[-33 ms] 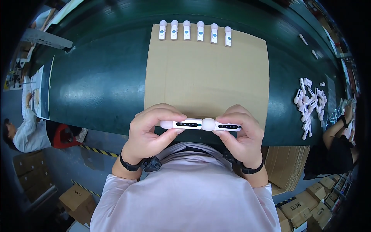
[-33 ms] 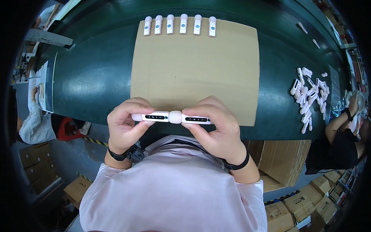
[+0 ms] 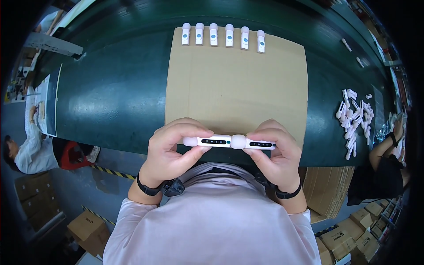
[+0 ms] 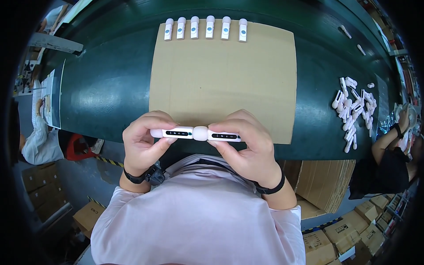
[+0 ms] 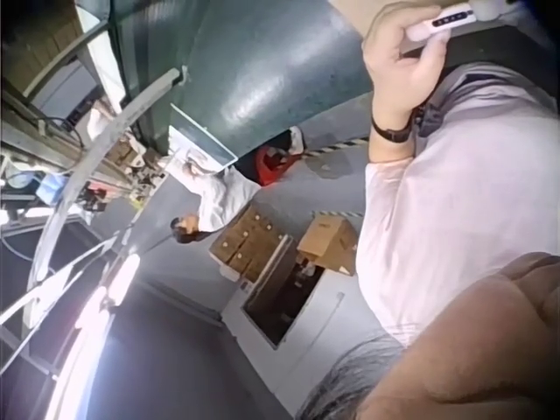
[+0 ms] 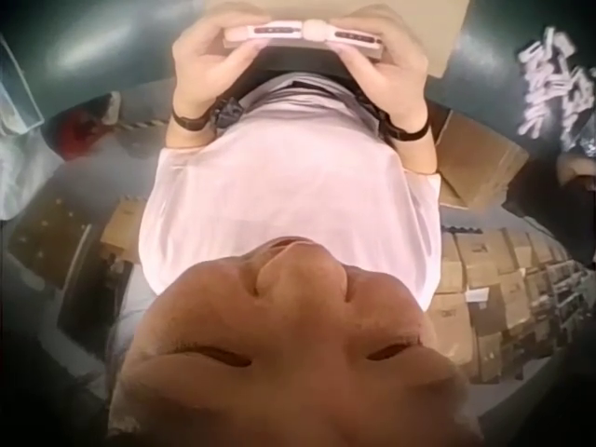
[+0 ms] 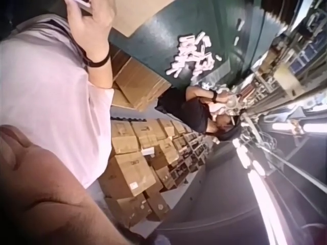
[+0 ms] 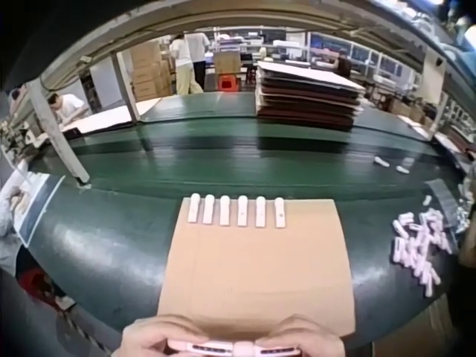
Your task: The person places a cardboard sheet on the table, picks up white electronic devices one at a time, and presses their buttons. They then align the devices in a row on the cardboard sheet.
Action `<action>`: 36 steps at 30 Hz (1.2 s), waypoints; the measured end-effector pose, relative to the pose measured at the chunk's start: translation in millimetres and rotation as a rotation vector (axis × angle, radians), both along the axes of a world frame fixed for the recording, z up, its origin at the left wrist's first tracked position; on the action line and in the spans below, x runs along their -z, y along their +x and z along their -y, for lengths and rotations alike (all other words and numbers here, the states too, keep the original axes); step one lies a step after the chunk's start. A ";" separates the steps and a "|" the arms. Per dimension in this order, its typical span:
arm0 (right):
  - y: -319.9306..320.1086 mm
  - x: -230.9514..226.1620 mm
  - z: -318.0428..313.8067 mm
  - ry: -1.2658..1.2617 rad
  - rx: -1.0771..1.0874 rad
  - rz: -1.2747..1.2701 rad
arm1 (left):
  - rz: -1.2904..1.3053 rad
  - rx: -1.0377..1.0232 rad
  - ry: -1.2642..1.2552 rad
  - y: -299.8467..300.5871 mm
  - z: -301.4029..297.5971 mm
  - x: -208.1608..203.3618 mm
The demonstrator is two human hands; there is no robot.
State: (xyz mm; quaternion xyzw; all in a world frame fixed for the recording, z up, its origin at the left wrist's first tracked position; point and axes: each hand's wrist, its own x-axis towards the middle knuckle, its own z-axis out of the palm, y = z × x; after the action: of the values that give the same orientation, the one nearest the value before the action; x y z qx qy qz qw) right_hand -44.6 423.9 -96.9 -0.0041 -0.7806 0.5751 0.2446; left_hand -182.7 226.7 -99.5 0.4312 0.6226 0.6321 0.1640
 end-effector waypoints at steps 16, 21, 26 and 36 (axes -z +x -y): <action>5.1 -37.3 1.6 0.002 -0.053 -0.009 | -0.085 -0.019 0.133 1.1 15.1 -23.4; 8.7 -45.4 1.5 -0.037 -0.088 0.009 | -0.088 0.000 0.148 2.7 12.4 -28.3; 6.6 -43.4 1.5 -0.018 -0.091 -0.008 | -0.092 0.000 0.148 2.2 11.1 -26.0; 4.4 -33.1 3.4 -0.127 -0.048 -0.007 | -0.107 -0.025 0.086 2.5 10.3 -23.5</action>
State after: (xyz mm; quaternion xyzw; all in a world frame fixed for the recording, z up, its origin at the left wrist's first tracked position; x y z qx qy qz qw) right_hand -40.2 420.5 -63.8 0.0010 -0.7417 0.6290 0.2329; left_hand -180.2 216.4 -76.0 0.4633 0.6081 0.6363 0.1038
